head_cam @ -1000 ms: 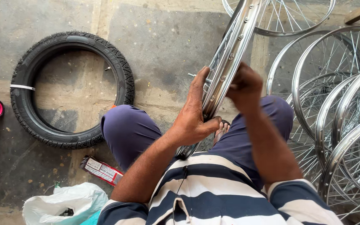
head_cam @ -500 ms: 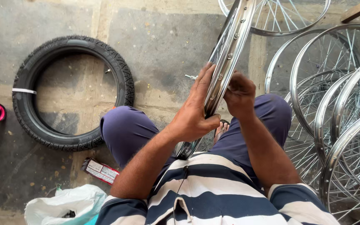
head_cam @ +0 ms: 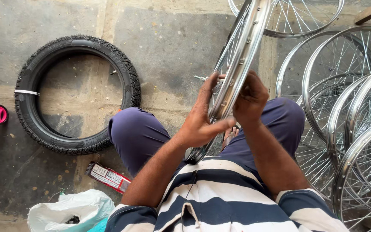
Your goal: The person sits on the floor and rubs a bicycle wheel rim with a small white block to polish it. They rotate the wheel to access different sections and continue the polishing motion along the rim's surface.
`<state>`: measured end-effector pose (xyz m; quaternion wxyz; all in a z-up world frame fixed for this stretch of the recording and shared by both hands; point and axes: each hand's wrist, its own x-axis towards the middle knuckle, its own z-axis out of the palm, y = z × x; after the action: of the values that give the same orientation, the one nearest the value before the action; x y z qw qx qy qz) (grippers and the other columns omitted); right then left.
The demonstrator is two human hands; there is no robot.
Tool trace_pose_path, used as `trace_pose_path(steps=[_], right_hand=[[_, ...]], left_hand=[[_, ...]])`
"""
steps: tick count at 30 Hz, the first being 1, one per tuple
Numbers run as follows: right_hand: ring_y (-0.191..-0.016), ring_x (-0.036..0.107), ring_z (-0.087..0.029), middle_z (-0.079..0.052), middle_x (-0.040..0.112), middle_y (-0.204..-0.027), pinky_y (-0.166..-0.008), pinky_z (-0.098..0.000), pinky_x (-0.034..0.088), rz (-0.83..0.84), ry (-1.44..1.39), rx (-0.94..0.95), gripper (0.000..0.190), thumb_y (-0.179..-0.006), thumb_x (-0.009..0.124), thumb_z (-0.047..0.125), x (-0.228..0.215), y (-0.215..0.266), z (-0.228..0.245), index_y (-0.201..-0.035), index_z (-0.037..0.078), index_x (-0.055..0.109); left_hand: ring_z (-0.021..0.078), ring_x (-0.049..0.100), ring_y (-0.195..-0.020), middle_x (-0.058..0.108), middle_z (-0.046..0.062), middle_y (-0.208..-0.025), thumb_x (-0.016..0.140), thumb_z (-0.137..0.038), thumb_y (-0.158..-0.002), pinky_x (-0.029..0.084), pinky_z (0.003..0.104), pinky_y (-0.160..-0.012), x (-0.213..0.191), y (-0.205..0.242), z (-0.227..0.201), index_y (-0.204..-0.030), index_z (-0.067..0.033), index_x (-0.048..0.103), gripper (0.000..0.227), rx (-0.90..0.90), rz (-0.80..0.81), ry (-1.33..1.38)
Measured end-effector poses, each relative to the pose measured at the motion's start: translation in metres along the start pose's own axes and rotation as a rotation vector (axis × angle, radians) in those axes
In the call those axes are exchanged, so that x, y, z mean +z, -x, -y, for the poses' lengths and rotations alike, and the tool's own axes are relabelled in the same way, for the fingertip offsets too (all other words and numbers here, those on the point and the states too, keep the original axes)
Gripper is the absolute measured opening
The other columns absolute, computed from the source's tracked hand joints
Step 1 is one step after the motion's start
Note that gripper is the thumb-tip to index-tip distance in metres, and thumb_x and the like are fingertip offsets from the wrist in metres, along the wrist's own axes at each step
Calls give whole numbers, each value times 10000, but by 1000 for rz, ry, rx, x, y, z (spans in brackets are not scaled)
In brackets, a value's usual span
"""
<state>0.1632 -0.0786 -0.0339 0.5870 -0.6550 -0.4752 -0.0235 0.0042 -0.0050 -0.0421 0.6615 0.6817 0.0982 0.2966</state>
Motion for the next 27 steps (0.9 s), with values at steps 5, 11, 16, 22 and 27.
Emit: trace_pose_path(steps=[5, 11, 16, 22, 27], right_hand=[[-961, 721, -198, -155, 723, -1153, -807, -292, 571, 21, 135, -167, 244, -908, 825, 52, -11, 4, 14, -1124, -17, 735], [-978, 691, -153, -101, 688, -1154, -837, -282, 576, 405, -331, 176, 420, -936, 759, 53, -36, -14, 19, -1331, -4, 631], [-1142, 674, -217, -195, 649, -1304, -935, -355, 583, 499, -132, -150, 405, -959, 717, 55, -24, -26, 1, -1332, -56, 604], [-718, 659, -106, -59, 692, -880, -630, -256, 523, 78, 23, -3, 256, -933, 895, 119, -3, -6, -2, -1091, 80, 697], [-818, 669, -87, -46, 719, -965, -705, -246, 564, 317, -225, 116, 426, -912, 853, 166, -17, -11, 4, -1264, 28, 656]], left_hand=[[208, 508, -1418, 586, 163, -1472, 485, -402, -1188, 377, 353, -1248, -1, -14, 54, -1569, 15, 511, 565, -105, -14, 498], [122, 667, -870, 713, 63, -1012, 491, -384, -1128, 585, 297, -752, 9, -46, 86, -1349, 21, 638, 484, -306, -79, 467], [113, 651, -1001, 692, 58, -1128, 457, -391, -1160, 553, 276, -882, -5, -43, 80, -1364, -10, 621, 462, -183, 49, 487], [139, 599, -1021, 652, 83, -1134, 442, -338, -1179, 534, 295, -898, 4, -25, 80, -1437, -42, 606, 425, -143, 31, 598], [146, 655, -1101, 718, 84, -1168, 441, -296, -1152, 518, 257, -988, -20, -51, 77, -1359, -19, 645, 401, -237, 75, 185]])
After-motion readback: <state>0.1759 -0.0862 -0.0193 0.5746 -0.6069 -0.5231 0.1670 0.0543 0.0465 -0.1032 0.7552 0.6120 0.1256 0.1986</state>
